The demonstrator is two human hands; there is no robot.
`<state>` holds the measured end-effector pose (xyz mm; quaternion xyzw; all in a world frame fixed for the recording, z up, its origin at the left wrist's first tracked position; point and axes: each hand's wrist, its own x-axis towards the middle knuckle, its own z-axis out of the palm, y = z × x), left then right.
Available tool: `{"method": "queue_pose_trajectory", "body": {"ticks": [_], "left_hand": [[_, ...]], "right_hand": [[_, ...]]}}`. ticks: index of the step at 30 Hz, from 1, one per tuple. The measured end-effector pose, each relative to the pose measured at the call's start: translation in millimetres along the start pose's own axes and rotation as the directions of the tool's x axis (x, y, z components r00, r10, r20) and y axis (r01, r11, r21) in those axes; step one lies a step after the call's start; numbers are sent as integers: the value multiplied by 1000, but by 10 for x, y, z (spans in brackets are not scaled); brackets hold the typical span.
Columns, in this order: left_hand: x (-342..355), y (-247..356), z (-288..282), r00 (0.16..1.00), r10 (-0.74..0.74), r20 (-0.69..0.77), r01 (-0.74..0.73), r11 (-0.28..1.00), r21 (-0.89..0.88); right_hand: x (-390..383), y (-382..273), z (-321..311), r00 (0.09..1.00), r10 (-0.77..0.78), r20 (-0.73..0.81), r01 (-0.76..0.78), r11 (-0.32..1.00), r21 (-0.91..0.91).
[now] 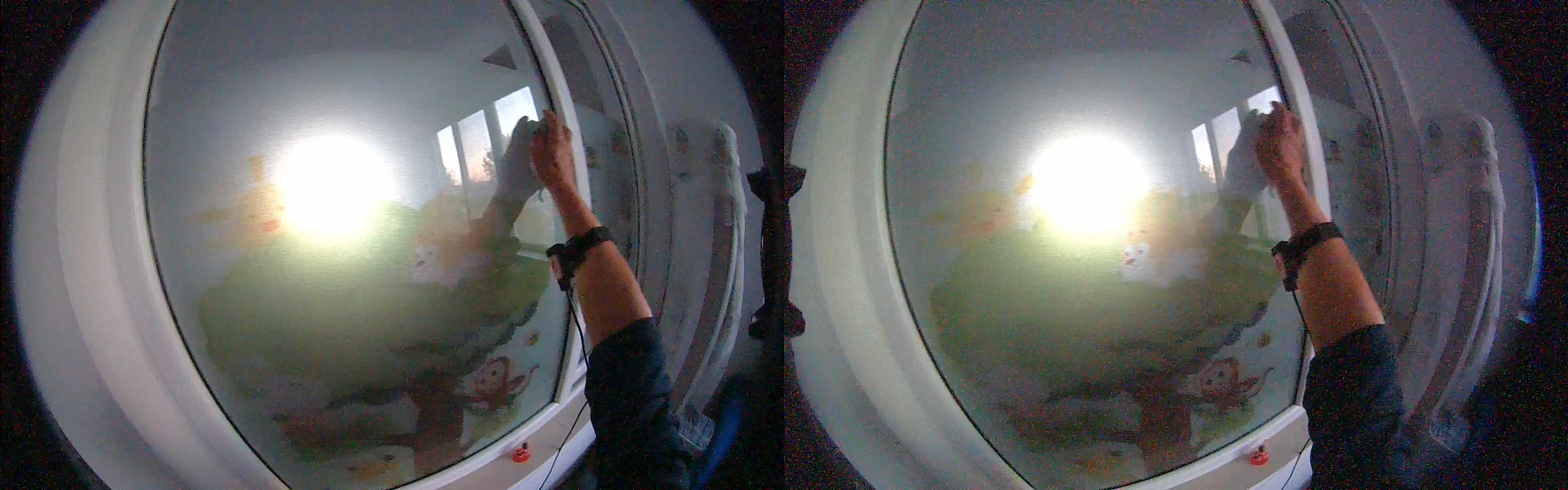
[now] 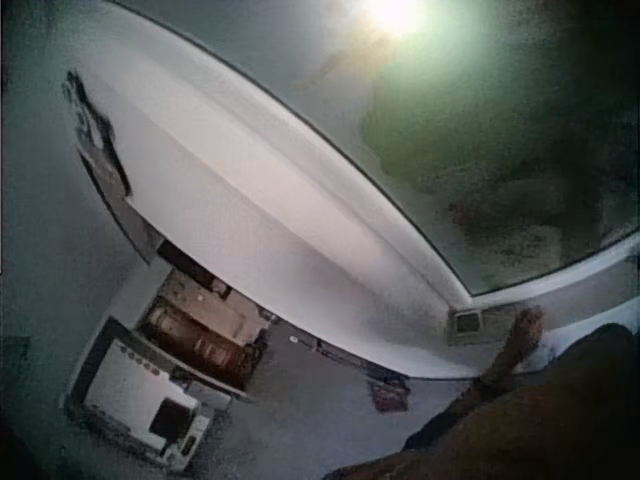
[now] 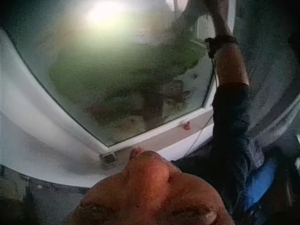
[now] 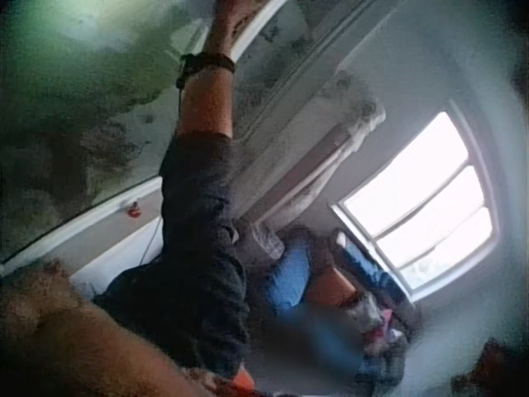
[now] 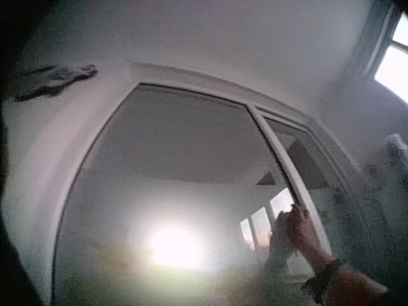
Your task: The person wipes a white table with a cloth, then moves to a window and wipes the sill and glass. The person uses a cloth to clean the table and window surfaces.
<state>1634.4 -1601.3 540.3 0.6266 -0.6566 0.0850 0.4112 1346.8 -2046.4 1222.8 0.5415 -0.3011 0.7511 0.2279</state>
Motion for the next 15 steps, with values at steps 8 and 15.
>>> {"method": "queue_pose_trajectory", "body": {"ticks": [8, 15], "left_hand": [[-205, -197, 270, 997, -5, -77, 3, 1000, -27], [-124, -164, 179, 996, -87, 31, 89, 994, -61]], "right_hand": [[282, -973, 21, 991, -131, -23, 131, 937, 323], [150, -2998, 311, 823, -531, -203, 547, 645, 534]]}}
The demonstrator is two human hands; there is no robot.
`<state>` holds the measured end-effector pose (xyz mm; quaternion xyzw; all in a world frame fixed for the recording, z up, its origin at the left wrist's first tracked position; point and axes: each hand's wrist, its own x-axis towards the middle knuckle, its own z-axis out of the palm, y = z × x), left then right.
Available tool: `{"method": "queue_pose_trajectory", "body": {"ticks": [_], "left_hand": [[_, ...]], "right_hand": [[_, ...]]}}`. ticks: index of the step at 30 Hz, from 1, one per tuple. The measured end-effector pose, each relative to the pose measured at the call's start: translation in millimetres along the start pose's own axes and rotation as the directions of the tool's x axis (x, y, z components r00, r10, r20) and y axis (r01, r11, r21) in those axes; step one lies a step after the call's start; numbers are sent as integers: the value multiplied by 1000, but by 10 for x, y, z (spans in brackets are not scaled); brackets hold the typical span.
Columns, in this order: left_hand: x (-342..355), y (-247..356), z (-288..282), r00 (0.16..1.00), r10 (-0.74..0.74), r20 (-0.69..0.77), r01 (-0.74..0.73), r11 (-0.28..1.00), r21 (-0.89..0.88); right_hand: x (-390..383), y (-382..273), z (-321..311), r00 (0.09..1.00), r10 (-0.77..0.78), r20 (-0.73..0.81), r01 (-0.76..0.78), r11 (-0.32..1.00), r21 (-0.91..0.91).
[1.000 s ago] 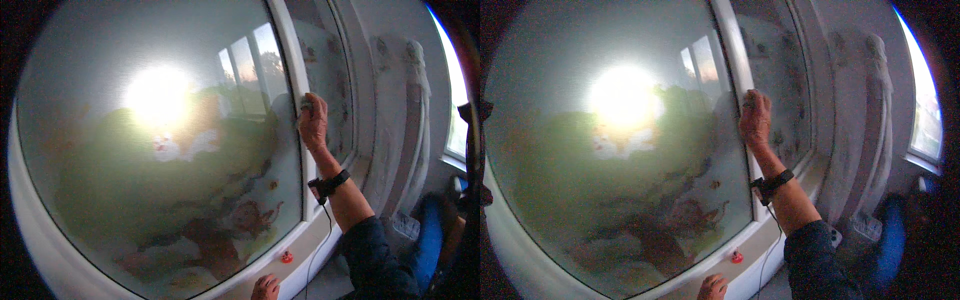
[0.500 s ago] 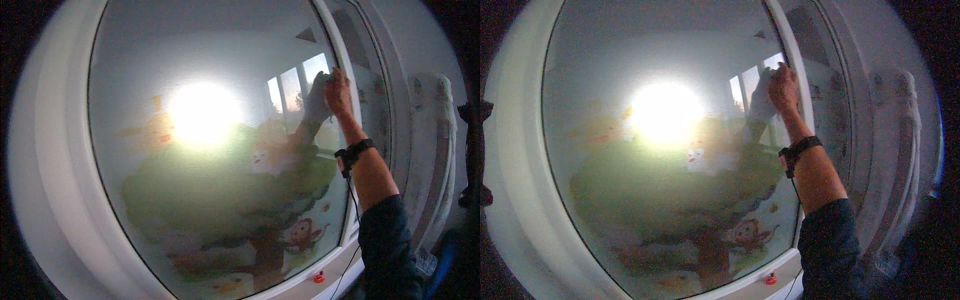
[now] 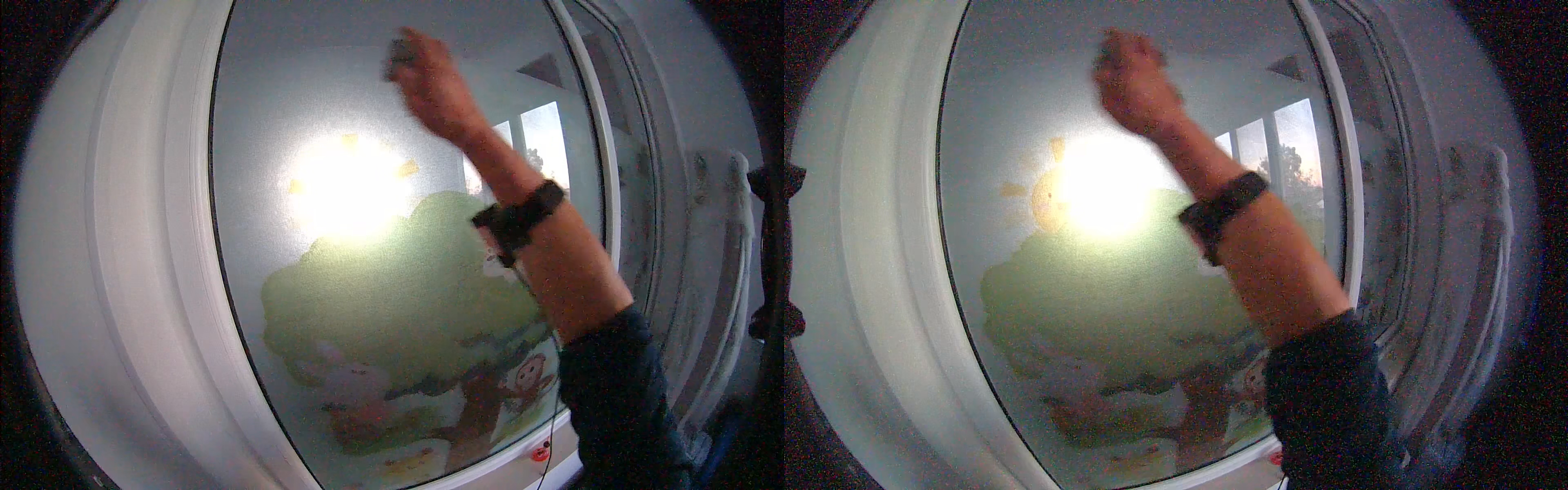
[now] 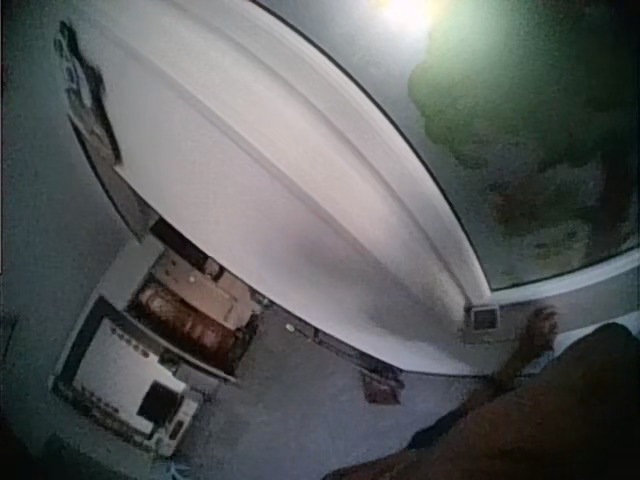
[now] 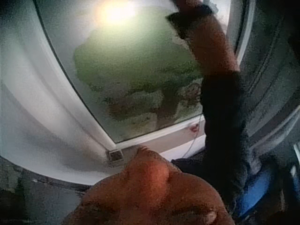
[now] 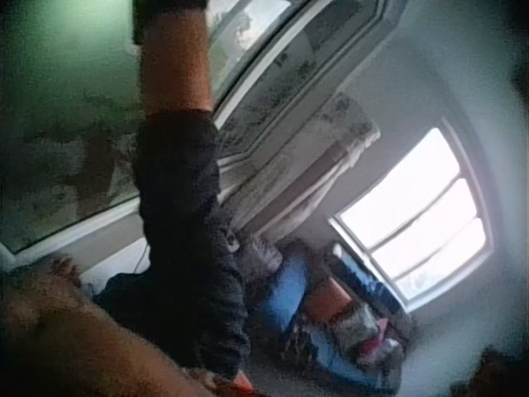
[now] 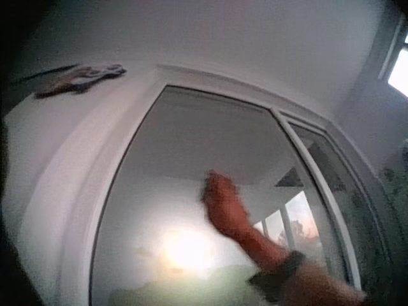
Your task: The person wipes a white table with a cloth, then moves to a window and wipes the sill and glass. The person uses a cloth to clean the table and window surfaces.
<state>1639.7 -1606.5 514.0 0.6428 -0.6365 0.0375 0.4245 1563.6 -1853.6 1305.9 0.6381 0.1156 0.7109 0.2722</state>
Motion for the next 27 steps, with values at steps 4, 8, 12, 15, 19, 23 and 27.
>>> {"method": "queue_pose_trajectory", "body": {"ticks": [4, 8, 12, 15, 19, 23, 27], "left_hand": [[51, -54, -24, 997, 71, 31, -70, 997, -17], [70, -218, 161, 992, 53, 110, -51, 998, -21], [-89, -356, 396, 972, -112, 208, 99, 992, 73], [-158, -451, 464, 913, -148, 380, 154, 988, 15], [-149, -367, 426, 963, -83, 258, 75, 996, 41], [6, -154, 312, 974, -61, 217, 59, 998, 19], [138, 39, 191, 978, -62, 198, 62, 998, 10]], "right_hand": [[238, -862, 739, 953, -283, 105, 295, 947, -126], [192, -1475, 1084, 974, -199, 106, 153, 929, 338], [301, -1583, 1111, 931, -365, 0, 346, 883, 317], [513, -1333, 1095, 895, -439, -81, 445, 891, 93], [783, -643, 1002, 926, -367, -90, 365, 930, -39], [758, 421, 375, 976, -216, -19, 199, 929, -311], [298, 1389, -591, 989, 136, -62, -148, 836, -528]]}}
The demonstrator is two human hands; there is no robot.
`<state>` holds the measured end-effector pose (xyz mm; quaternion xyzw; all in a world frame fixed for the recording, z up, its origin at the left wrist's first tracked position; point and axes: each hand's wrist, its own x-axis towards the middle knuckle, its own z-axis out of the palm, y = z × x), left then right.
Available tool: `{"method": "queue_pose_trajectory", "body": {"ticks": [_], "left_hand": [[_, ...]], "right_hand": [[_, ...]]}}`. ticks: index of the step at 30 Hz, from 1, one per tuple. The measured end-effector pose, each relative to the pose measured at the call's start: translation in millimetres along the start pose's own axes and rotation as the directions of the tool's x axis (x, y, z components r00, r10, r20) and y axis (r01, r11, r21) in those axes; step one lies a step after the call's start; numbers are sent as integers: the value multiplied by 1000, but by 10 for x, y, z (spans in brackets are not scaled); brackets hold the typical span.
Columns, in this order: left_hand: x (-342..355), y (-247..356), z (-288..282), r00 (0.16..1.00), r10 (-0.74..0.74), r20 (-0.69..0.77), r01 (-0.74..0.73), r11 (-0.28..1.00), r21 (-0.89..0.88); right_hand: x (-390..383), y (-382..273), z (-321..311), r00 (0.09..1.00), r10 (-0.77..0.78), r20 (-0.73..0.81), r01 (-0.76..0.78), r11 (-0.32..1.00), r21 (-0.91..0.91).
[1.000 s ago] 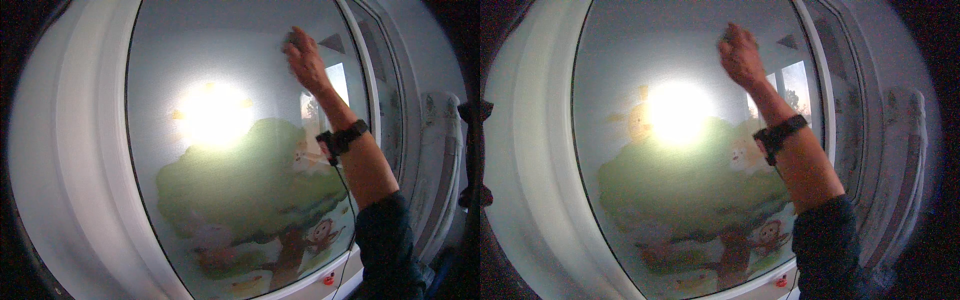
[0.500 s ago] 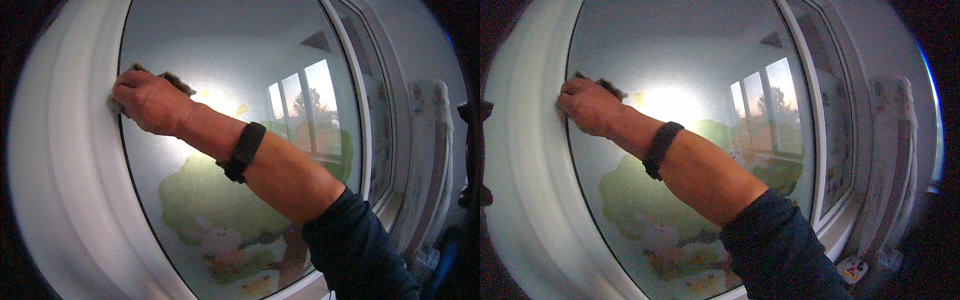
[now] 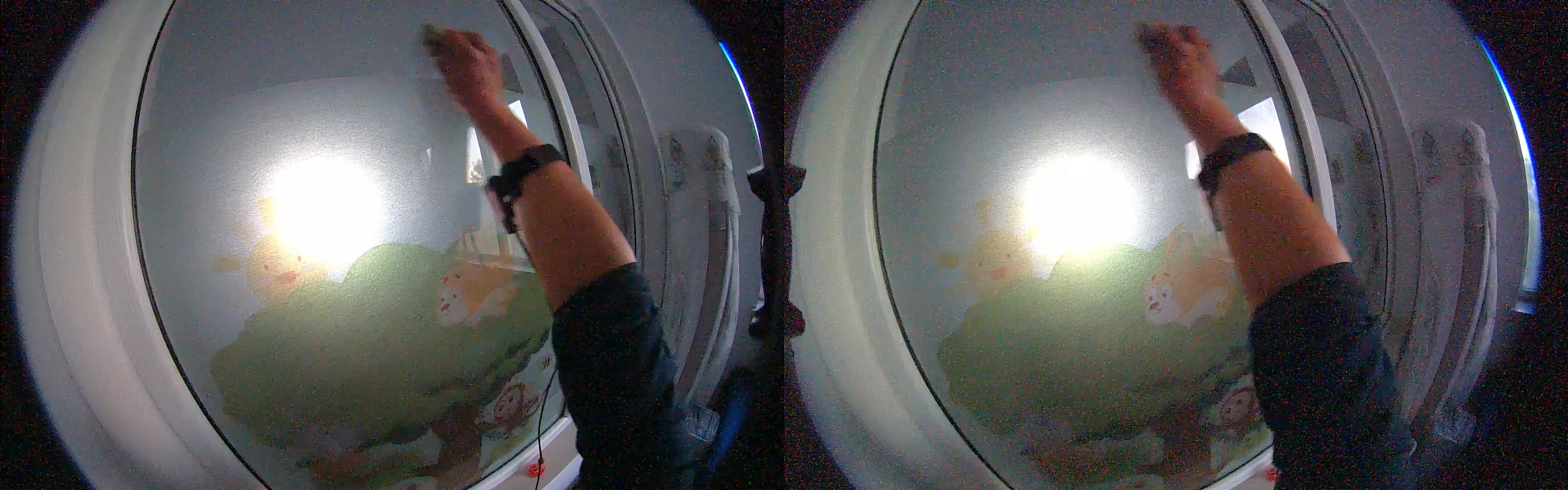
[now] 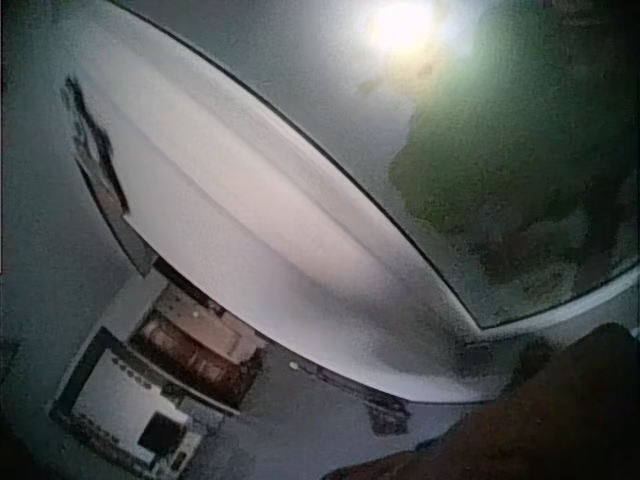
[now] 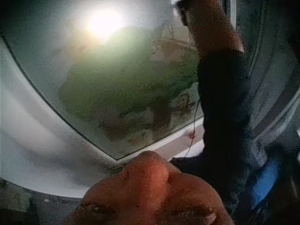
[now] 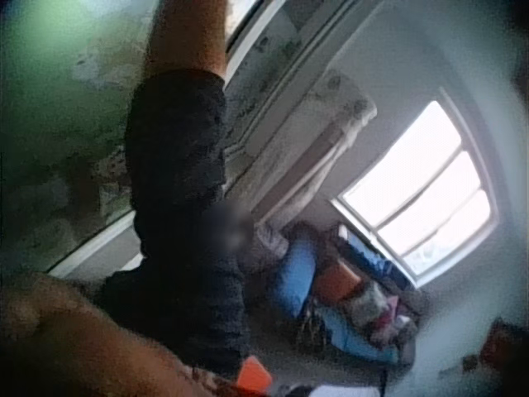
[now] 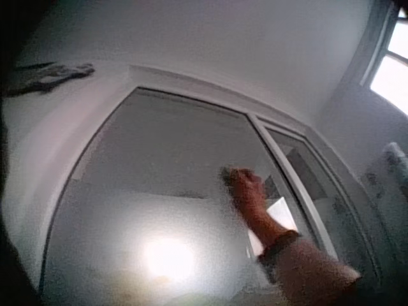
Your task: The person wipes a white table with a cloth, then moves to a window and wipes the sill and glass. The person uses a cloth to clean the table and window surfaces.
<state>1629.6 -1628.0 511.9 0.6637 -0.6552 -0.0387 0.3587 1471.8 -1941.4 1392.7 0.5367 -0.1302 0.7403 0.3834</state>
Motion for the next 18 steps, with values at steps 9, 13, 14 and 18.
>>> {"method": "queue_pose_trajectory", "body": {"ticks": [9, 13, 14, 18], "left_hand": [[116, 233, -42, 1000, -5, -31, 4, 1000, -23], [102, 252, -21, 998, -10, -63, 8, 999, -34], [84, 263, -20, 997, -12, -72, 9, 999, -36], [-24, 328, 51, 992, 1, -124, -6, 999, -39]], "right_hand": [[-717, 1225, -970, 837, 540, 86, -397, 707, -585], [-686, 1281, -959, 845, 458, 277, -150, 699, -699], [-658, 1299, -933, 792, 554, 255, -254, 679, -688], [-530, 1270, -888, 762, 634, 127, -472, 680, -561]]}}
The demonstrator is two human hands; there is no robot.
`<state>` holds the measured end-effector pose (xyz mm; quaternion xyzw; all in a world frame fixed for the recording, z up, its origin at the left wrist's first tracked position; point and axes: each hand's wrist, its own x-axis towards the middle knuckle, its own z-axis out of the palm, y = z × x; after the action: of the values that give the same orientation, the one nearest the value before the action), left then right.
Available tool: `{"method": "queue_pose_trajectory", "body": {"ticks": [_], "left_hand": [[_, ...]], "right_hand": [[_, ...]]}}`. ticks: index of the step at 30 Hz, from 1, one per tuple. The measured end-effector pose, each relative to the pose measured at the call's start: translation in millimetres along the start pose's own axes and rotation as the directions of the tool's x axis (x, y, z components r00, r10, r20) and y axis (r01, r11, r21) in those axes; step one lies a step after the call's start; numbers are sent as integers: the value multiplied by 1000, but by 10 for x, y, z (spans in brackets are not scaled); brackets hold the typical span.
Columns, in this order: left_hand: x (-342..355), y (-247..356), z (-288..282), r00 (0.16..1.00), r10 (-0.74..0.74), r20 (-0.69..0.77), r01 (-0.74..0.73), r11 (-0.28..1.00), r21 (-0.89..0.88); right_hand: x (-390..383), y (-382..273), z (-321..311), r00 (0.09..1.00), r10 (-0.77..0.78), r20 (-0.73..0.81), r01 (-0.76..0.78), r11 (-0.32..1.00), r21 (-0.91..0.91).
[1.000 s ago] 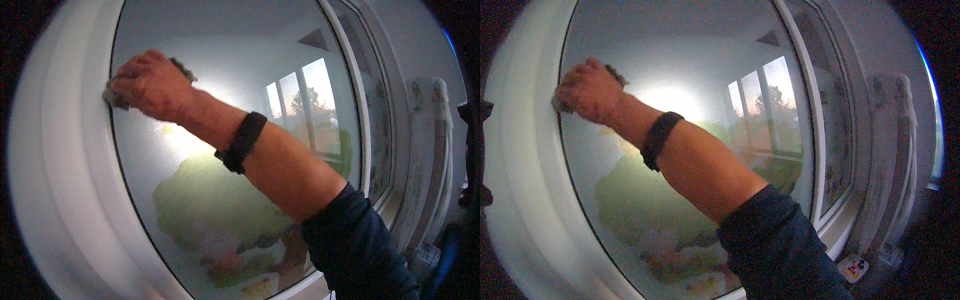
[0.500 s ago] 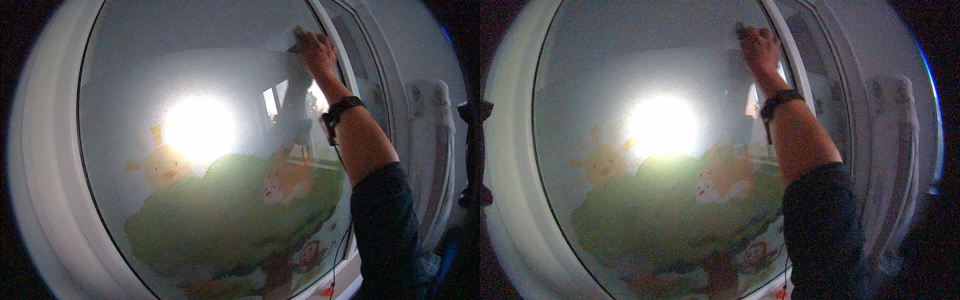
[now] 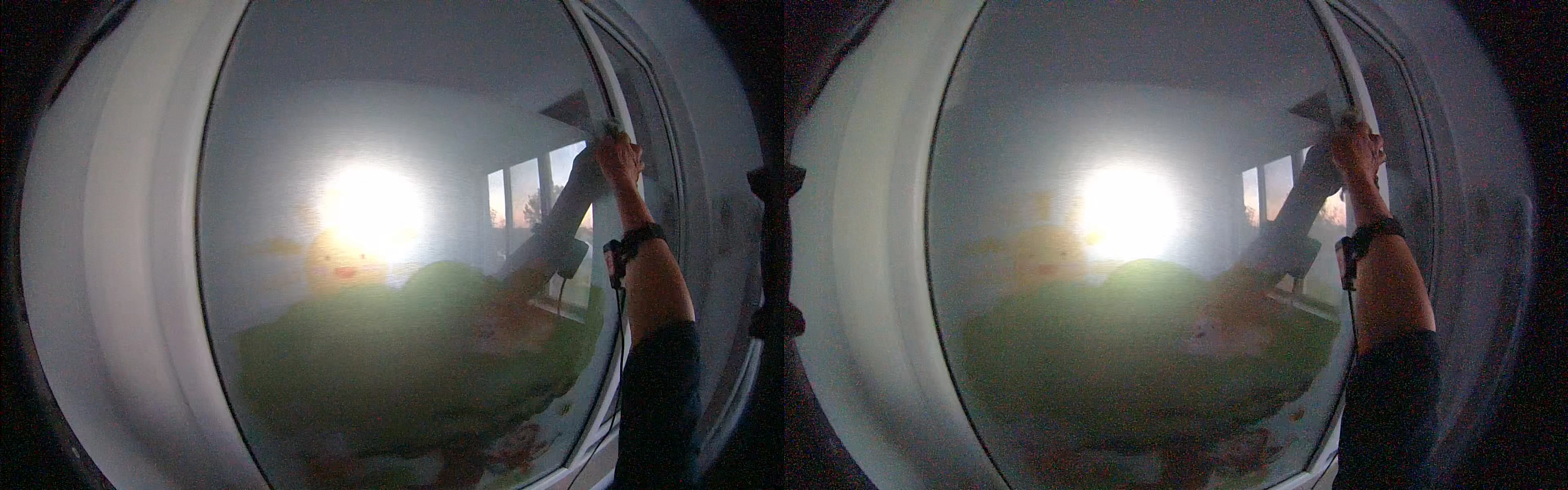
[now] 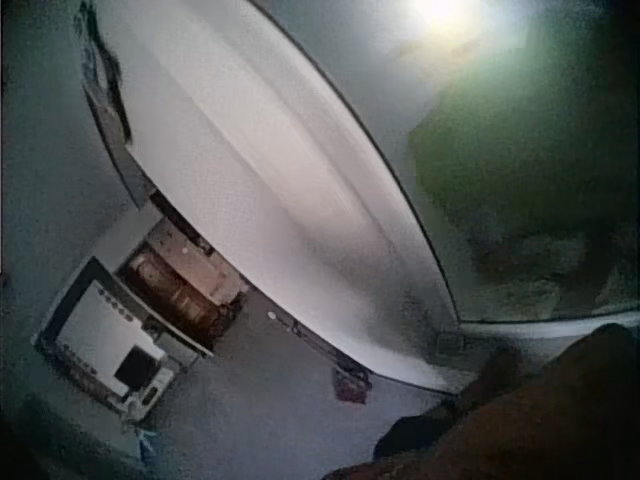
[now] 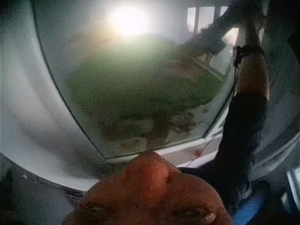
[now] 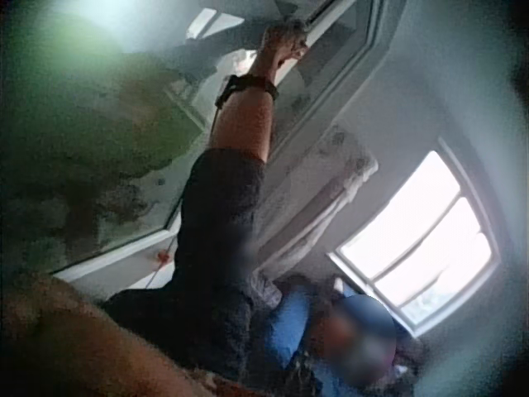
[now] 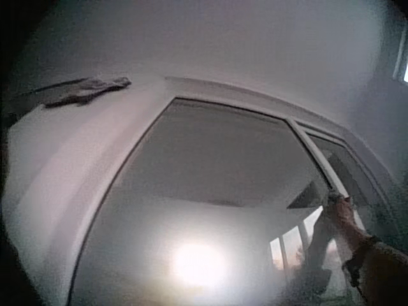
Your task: The person wipes a white table with a cloth, then moves to a window and wipes the sill and glass. The person uses a cloth to clean the table and window surfaces.
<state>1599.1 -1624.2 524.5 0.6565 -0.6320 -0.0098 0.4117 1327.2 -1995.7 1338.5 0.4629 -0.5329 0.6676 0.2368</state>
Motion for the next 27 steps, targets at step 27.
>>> {"method": "queue_pose_trajectory", "body": {"ticks": [27], "left_hand": [[-1417, 452, 170, 980, 39, -197, -38, 999, 9]], "right_hand": [[-2753, -2881, -3038, 522, -794, -313, 679, 164, 716]]}}
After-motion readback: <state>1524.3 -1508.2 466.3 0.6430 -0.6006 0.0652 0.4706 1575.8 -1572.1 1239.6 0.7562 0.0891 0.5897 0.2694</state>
